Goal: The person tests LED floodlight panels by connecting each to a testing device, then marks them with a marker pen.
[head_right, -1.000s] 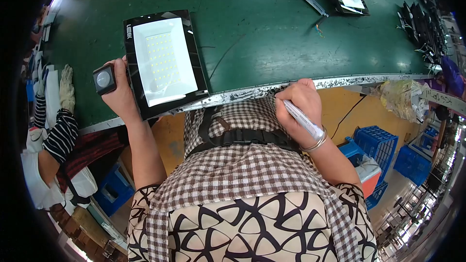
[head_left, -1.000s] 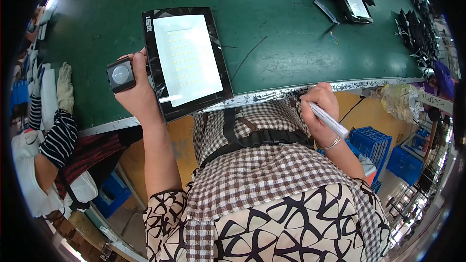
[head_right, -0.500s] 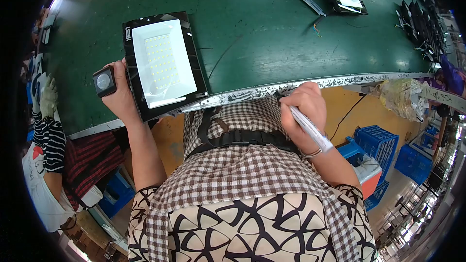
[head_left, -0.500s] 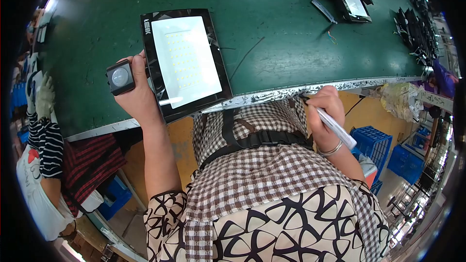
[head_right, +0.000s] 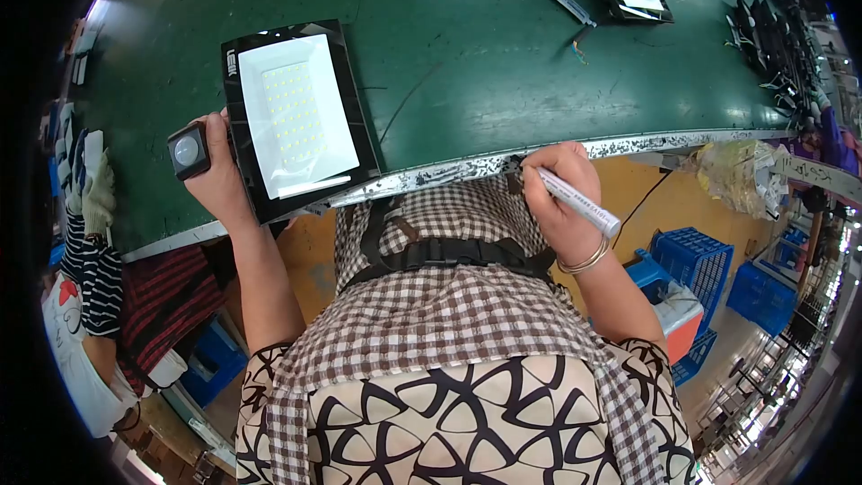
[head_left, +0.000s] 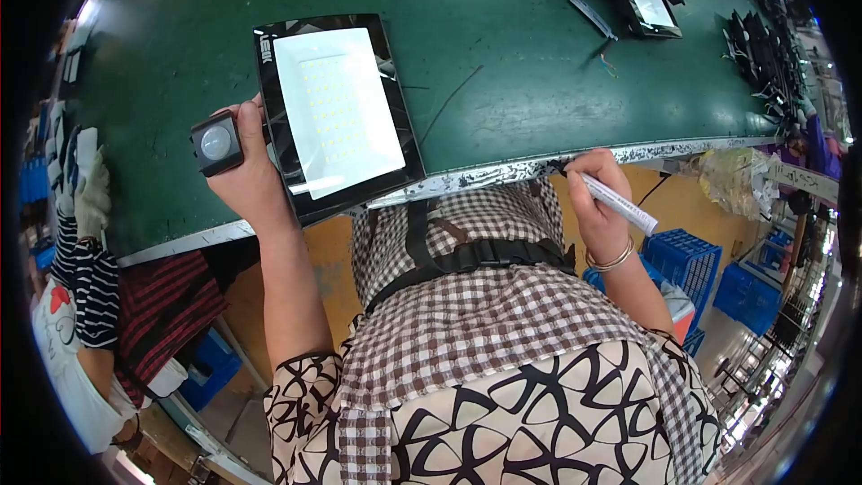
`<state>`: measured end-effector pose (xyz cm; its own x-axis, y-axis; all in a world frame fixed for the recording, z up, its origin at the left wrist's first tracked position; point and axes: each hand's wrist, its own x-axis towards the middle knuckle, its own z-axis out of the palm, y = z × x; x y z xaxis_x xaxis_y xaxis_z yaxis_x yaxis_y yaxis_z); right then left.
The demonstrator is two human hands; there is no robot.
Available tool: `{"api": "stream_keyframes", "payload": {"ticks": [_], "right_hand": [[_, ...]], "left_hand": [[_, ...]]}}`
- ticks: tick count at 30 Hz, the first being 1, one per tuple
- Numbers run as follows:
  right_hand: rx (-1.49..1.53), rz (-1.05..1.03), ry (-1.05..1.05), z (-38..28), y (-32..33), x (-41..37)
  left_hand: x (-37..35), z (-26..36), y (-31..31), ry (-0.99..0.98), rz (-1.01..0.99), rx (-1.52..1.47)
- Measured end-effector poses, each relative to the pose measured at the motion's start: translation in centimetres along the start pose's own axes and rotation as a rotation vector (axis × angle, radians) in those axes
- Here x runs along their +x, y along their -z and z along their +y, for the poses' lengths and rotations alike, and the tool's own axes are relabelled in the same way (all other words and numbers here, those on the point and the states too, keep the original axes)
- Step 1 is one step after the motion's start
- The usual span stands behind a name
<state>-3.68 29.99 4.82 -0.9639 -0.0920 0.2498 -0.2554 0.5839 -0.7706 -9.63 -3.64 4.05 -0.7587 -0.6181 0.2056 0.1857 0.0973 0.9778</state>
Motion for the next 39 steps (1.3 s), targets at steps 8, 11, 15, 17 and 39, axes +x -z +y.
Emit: {"api": "stream_keyframes", "payload": {"ticks": [8, 11, 15, 17, 39], "right_hand": [[0.045, 0.102, 0.015, -1.0, 0.9, -0.1], [-0.121, -0.040, 0.047, -0.4, 0.3, 0.1], [0.086, 0.138, -0.030, -0.2, 0.4, -0.8], [-0.039, 0.017, 0.015, -0.2, 0.4, -0.6], [0.020, 0.136, -0.041, -0.1, 0.9, -0.8]], "left_hand": [[0.2, -0.2, 0.1, 0.001, -0.007, 0.011], [0.2, -0.2, 0.1, 0.006, -0.009, -0.004], [0.0, -0.2, 0.3, 0.012, -0.005, 0.001], [0.2, -0.2, 0.2, 0.012, -0.005, 0.004], [0.4, -0.7, 0.5, -0.003, -0.003, 0.019]]}}
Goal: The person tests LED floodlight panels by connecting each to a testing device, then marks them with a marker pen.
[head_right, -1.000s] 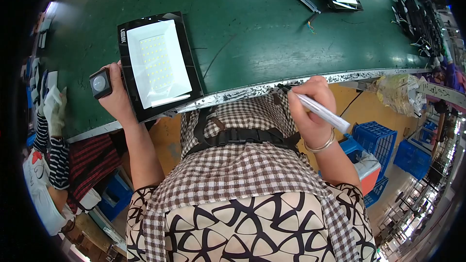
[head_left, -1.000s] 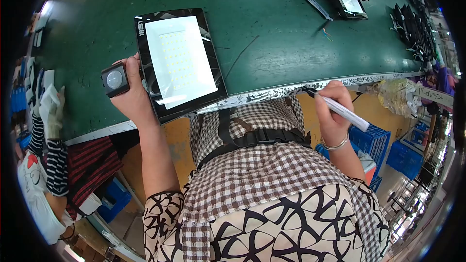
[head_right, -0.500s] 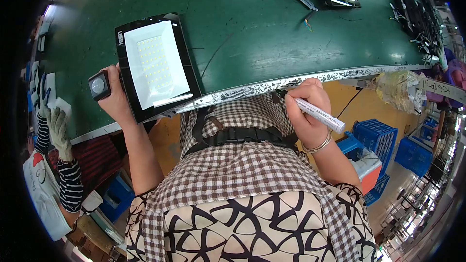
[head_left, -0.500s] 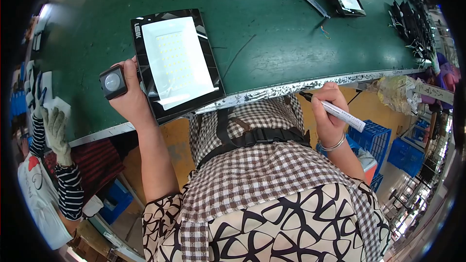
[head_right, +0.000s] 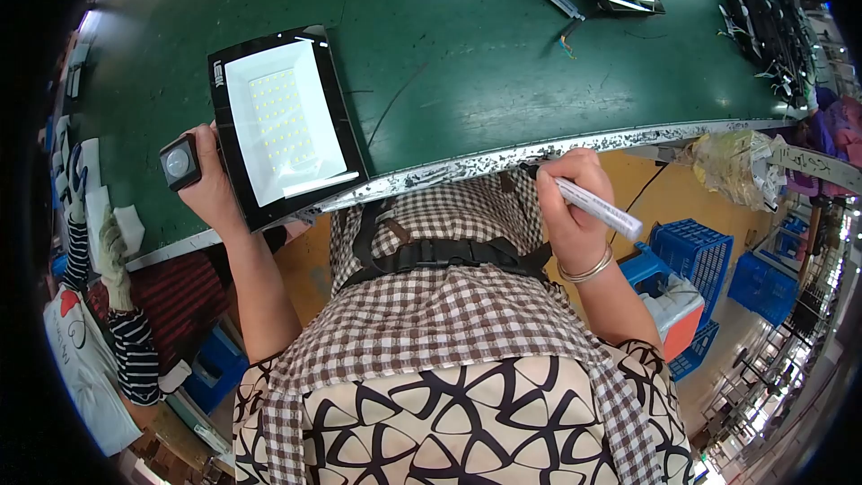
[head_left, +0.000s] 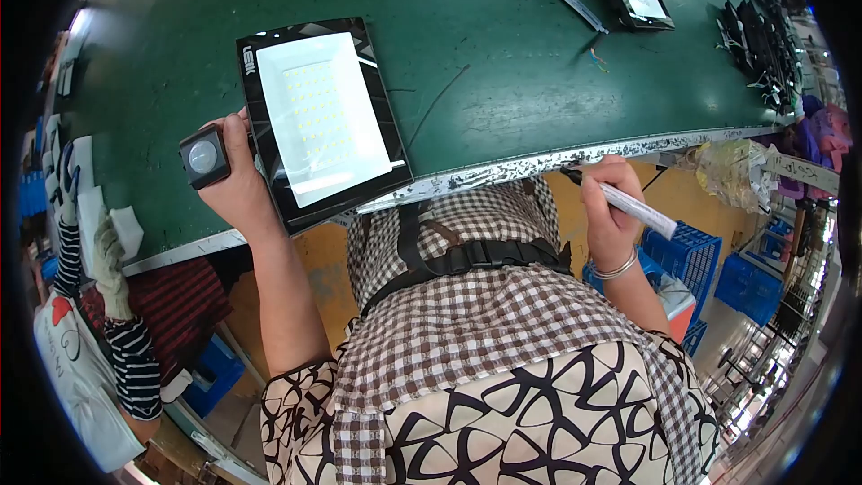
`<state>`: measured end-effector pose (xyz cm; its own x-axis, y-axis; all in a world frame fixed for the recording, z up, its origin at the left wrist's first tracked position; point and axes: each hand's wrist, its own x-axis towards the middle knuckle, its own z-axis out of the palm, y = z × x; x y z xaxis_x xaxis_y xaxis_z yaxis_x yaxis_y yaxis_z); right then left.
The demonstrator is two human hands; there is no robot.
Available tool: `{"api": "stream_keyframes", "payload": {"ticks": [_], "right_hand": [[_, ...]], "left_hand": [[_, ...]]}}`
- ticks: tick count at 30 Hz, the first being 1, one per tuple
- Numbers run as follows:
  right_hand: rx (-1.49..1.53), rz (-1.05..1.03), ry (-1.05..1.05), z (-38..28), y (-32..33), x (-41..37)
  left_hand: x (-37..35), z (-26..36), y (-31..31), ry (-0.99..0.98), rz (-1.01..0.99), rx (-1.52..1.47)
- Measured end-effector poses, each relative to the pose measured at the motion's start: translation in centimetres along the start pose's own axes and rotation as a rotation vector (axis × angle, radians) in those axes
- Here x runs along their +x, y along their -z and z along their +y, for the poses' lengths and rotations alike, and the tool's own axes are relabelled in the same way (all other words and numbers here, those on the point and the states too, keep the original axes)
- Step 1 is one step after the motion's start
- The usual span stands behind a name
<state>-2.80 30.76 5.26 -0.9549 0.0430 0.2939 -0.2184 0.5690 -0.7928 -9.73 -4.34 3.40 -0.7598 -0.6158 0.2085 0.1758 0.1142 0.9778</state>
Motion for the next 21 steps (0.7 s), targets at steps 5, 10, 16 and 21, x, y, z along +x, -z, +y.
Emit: {"api": "stream_keyframes", "payload": {"ticks": [5, 10, 16, 21], "right_hand": [[-0.067, -0.072, 0.049, 0.8, 0.0, 0.1], [-0.148, -0.057, -0.021, 1.2, 0.1, -0.1], [0.175, 0.062, -0.154, 1.0, 1.0, -0.4], [0.251, 0.055, -0.264, -0.3, 0.9, 1.0]], "left_hand": [[-0.1, 0.3, -0.3, 0.022, 0.004, -0.001], [0.1, -0.1, 0.0, 0.009, 0.000, 0.014], [0.1, 0.1, -0.2, 0.013, 0.012, 0.002], [0.2, 0.6, -0.1, 0.055, -0.013, -0.002]]}}
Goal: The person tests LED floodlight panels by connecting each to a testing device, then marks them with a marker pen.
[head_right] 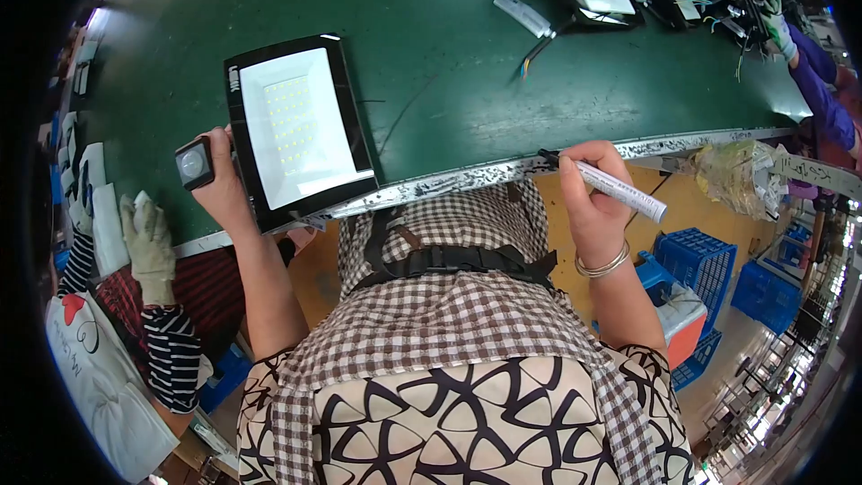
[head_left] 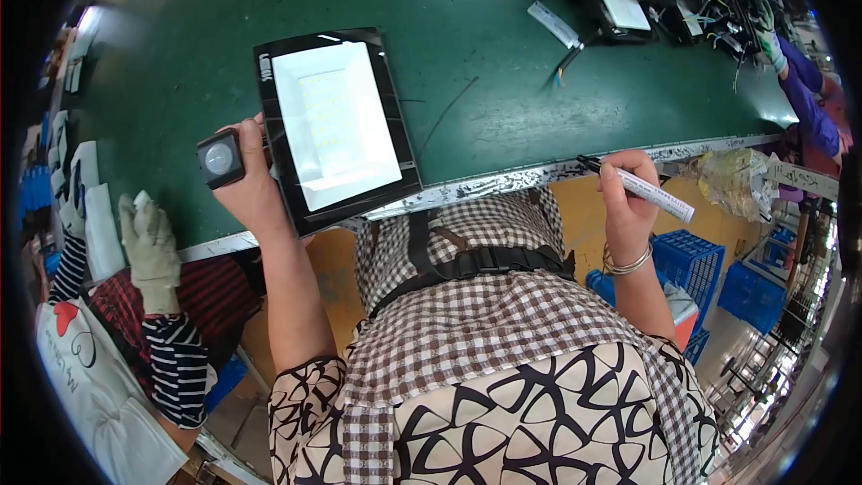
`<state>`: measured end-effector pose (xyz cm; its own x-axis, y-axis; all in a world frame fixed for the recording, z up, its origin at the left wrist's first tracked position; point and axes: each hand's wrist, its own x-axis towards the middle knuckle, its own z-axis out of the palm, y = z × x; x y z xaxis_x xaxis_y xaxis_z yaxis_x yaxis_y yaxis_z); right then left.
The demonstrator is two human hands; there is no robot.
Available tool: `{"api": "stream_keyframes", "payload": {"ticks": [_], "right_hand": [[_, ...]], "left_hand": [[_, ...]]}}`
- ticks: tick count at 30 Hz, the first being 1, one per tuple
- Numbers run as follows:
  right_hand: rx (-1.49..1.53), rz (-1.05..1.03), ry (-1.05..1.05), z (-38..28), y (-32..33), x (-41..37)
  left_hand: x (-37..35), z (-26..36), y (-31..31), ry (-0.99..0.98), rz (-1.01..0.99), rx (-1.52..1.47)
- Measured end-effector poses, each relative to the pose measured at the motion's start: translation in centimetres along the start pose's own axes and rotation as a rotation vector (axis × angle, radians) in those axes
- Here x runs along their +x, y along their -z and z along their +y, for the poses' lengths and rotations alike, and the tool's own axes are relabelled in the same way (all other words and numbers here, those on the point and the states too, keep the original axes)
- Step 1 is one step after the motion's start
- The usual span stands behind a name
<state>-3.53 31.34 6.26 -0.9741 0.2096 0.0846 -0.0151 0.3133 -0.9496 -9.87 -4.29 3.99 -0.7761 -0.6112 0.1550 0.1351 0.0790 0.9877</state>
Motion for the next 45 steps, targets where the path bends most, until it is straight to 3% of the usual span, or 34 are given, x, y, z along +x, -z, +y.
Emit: {"api": "stream_keyframes", "payload": {"ticks": [11, 16, 20, 25, 45], "right_hand": [[0.186, -0.421, -0.025, -3.7, -9.2, 4.8], [0.218, -0.518, -0.047, -4.0, -12.8, 6.9], [0.213, -0.548, 0.038, -3.3, -15.8, 7.7], [0.368, -0.574, -0.101, -1.9, -18.8, 8.5], [0.346, -0.623, -0.087, -2.0, -20.0, 8.7]], "left_hand": [[2.8, 2.6, 3.1, -0.005, -0.014, 0.147], [3.8, 1.3, 6.0, 0.098, -0.072, -0.022], [3.0, 0.3, 6.5, 0.114, -0.063, -0.065], [2.0, 0.6, 6.0, 0.123, -0.018, -0.100], [1.3, 0.3, 6.0, 0.115, -0.005, -0.117]]}}
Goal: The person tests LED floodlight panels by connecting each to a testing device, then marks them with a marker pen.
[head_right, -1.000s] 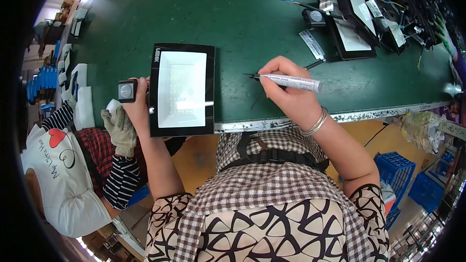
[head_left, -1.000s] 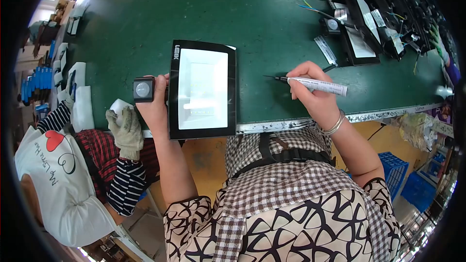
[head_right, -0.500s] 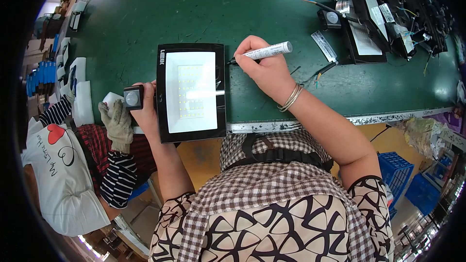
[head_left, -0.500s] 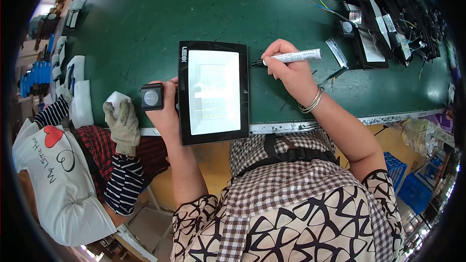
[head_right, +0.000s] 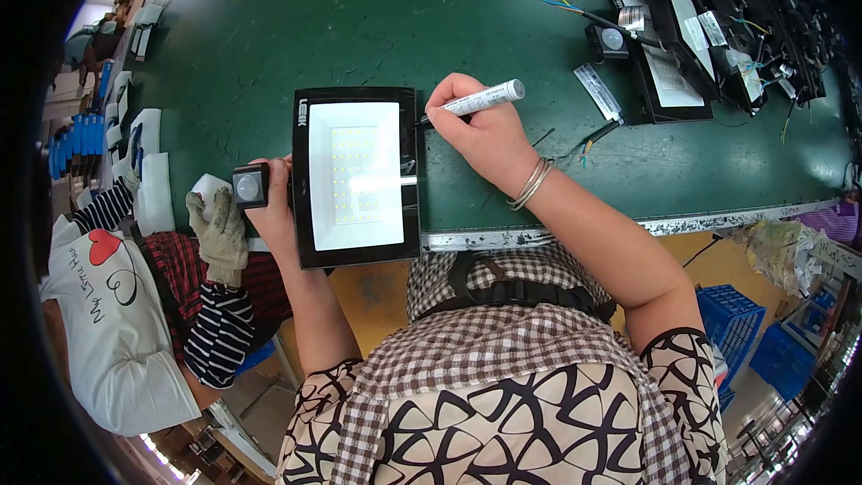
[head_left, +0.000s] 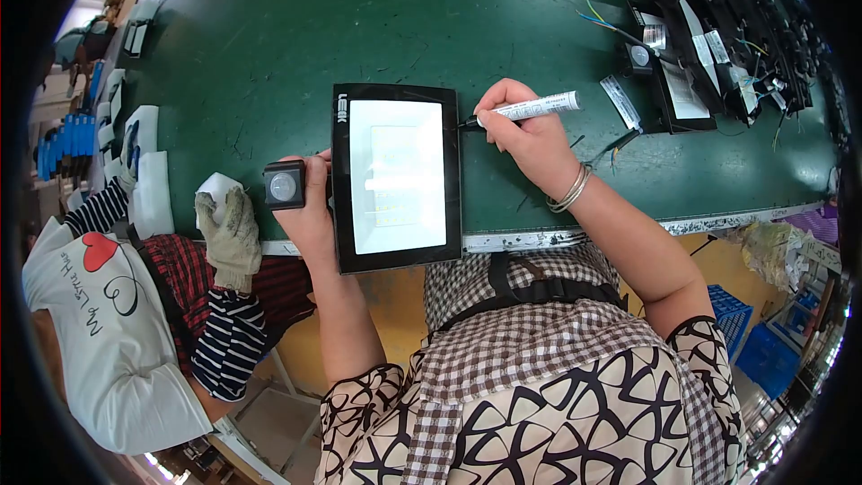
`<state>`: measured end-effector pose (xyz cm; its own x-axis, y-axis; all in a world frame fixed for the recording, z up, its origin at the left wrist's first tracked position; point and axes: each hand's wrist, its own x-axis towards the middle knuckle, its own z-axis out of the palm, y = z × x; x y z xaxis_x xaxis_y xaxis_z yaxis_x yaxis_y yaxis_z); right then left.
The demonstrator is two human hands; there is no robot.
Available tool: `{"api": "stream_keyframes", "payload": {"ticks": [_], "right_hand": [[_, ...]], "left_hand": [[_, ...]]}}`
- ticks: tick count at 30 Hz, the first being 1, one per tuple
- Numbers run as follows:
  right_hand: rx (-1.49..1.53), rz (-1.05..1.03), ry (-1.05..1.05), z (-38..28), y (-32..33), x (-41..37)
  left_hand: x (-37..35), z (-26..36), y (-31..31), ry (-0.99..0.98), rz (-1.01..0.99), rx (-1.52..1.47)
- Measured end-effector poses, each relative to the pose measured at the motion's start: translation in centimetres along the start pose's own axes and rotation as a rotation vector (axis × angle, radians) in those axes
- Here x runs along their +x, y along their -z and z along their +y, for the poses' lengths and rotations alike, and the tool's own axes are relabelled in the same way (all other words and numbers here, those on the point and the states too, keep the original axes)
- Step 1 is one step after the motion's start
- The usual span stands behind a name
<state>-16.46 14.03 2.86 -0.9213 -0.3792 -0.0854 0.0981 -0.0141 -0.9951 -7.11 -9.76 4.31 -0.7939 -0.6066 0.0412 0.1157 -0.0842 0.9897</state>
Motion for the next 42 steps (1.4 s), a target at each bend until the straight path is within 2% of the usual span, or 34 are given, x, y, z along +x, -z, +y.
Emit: {"api": "stream_keyframes", "payload": {"ticks": [19, 22, 28, 33, 40, 42], "right_hand": [[-0.005, 0.130, 0.033, 0.3, -0.1, 2.6], [-0.096, 0.163, 0.082, 1.1, 0.0, 3.5], [0.221, 0.227, 0.066, 0.5, 1.1, 2.9], [0.287, 0.186, 0.022, -0.2, 2.1, 0.6], [0.222, 0.104, -0.044, 0.1, 2.6, -2.3], [0.159, 0.069, -0.083, -0.1, 1.9, -2.7]], "left_hand": [[-0.3, -0.1, -0.4, 0.010, 0.024, -0.026], [-0.2, -0.2, -0.3, 0.008, 0.018, -0.002], [0.0, -0.2, -0.4, 0.075, 0.033, -0.084], [1.1, 3.0, -0.7, 0.497, -0.190, -0.069], [5.4, 2.9, -0.4, 0.638, -0.616, 0.223], [6.8, 2.7, -0.7, 0.658, -0.673, 0.339]]}}
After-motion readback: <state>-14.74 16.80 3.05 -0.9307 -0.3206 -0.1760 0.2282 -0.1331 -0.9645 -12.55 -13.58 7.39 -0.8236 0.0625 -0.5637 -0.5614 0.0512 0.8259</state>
